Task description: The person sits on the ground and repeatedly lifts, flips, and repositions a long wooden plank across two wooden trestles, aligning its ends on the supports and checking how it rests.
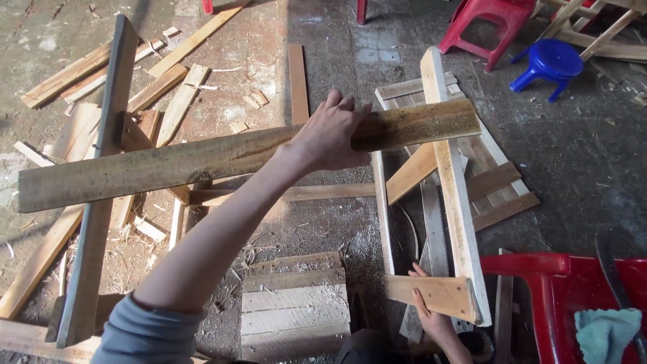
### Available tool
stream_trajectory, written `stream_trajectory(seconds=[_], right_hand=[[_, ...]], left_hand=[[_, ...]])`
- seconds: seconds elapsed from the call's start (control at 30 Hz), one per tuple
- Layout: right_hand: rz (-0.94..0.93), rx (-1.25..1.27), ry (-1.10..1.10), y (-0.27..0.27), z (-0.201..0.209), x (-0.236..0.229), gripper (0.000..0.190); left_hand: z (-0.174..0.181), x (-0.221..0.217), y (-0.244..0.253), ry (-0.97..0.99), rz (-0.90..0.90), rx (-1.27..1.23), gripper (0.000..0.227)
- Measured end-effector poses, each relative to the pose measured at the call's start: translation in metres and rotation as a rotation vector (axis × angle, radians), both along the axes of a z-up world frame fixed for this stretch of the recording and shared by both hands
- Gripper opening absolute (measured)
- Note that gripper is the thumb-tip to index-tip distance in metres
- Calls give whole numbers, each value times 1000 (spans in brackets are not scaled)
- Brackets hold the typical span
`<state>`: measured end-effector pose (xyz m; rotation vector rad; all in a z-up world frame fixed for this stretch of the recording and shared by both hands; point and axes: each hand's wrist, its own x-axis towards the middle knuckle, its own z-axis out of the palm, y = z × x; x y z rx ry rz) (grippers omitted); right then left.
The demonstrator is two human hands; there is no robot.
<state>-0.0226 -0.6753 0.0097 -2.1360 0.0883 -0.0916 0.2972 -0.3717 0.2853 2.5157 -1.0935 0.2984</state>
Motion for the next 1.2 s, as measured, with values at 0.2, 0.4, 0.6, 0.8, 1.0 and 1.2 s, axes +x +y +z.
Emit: stream_trajectory(seconds=[0.2, 0.4, 0.6, 0.8, 1.0, 1.2], right_hand=[[13, -113, -73, 13, 33, 0, 49], [-42, -177, -43, 20, 56, -1, 51], [29, -223, -63, 1, 37, -8, 71], [145, -122, 251, -23, 54, -12, 98], [229, -505, 1112, -133, 53, 41, 102], [-291, 84, 168, -60, 288, 148, 47]], left_hand=[[-46, 11, -24, 33, 17, 94, 86], [-13, -12, 16, -53, 71, 141, 116], [29, -89, 185, 15, 371, 163, 96], [-22, -144, 332, 155, 1141, -145, 86], [-54, -148, 354, 312, 1009, -511, 82], [-82, -128, 367, 479, 902, -1219, 37]])
